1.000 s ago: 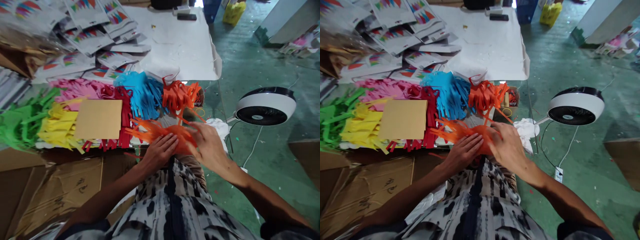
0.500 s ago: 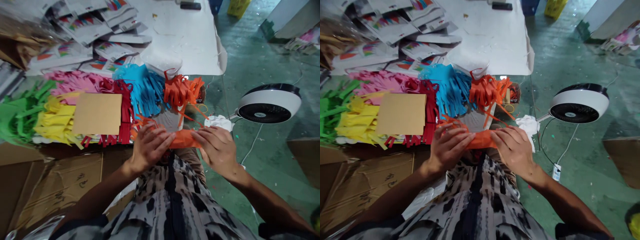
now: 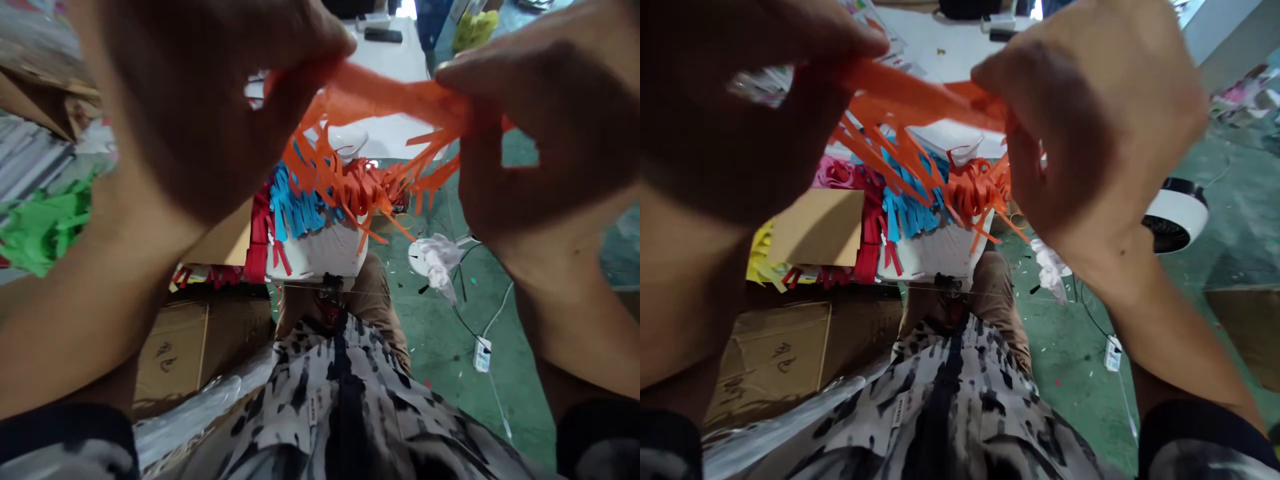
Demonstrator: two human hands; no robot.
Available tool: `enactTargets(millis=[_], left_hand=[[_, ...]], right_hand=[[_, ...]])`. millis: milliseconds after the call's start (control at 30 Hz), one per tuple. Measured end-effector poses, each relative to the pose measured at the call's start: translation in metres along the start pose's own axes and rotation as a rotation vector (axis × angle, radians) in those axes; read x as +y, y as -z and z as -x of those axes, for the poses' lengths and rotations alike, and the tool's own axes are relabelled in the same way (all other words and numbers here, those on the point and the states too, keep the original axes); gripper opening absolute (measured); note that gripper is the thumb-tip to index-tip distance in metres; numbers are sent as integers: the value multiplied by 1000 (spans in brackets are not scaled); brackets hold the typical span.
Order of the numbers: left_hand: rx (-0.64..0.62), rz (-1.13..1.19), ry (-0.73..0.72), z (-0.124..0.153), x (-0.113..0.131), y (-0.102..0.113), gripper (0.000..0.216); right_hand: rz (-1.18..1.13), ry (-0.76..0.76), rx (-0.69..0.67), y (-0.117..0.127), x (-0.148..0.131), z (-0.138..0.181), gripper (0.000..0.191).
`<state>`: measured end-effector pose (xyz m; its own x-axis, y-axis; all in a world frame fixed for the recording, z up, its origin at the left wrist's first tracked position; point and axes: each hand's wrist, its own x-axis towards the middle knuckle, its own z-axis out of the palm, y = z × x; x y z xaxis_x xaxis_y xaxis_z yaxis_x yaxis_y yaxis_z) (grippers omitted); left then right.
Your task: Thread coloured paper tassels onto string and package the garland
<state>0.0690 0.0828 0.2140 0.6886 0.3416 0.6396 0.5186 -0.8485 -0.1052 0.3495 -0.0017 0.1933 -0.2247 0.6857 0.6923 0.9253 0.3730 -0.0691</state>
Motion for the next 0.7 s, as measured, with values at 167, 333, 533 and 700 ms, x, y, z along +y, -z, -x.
enactTargets(millis=[167,333,533,700], left_hand=[[191,-71,-298,69,34,-27,37],[-85,79,-122,155,74,-83,38],[-351,173,3,195,104,-112,49],[-380,247,-5,182,110,-117,47]], right_hand=[[-176,111,79,-29,-17,69,26],[-239,107,-241,-82,-20,162,39],[-311,99,-410,-106,-19,209,48],[-391,75,-450,-99,-19,204,58]])
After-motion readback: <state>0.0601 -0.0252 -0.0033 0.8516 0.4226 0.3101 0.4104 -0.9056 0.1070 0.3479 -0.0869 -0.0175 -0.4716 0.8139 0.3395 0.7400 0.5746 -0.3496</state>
